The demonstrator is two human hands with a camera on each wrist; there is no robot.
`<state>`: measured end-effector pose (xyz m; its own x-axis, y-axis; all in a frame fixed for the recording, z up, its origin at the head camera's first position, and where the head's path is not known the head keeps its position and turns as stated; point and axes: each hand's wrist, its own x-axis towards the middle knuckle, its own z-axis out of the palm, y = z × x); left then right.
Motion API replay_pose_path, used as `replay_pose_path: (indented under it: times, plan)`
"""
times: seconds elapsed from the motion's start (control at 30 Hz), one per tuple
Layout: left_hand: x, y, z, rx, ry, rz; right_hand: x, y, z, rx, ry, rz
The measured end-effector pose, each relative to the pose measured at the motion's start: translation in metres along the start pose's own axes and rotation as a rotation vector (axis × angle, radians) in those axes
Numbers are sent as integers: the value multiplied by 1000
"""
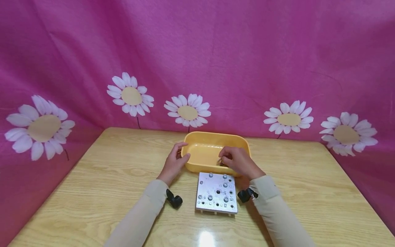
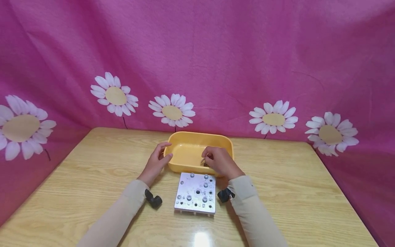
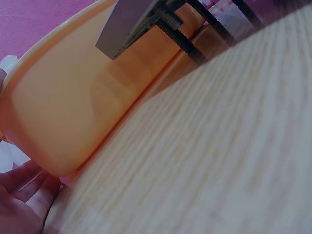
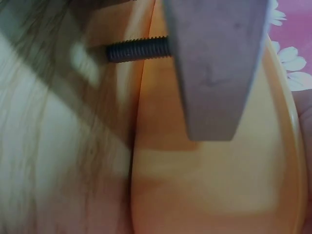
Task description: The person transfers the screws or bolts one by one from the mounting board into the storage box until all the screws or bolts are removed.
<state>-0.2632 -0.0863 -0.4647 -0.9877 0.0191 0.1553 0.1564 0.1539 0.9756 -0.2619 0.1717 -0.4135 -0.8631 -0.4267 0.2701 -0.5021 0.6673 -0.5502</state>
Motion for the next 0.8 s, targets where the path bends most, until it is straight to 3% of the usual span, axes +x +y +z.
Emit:
replay_pose_path:
  times: [0.47,0.8]
  plan:
    - [1,1,-1,-29,3,-15,1,-2,-1,-13,-24,12]
    - [0,2,1,-13,6,-29,0,0,0,-29,-27,68]
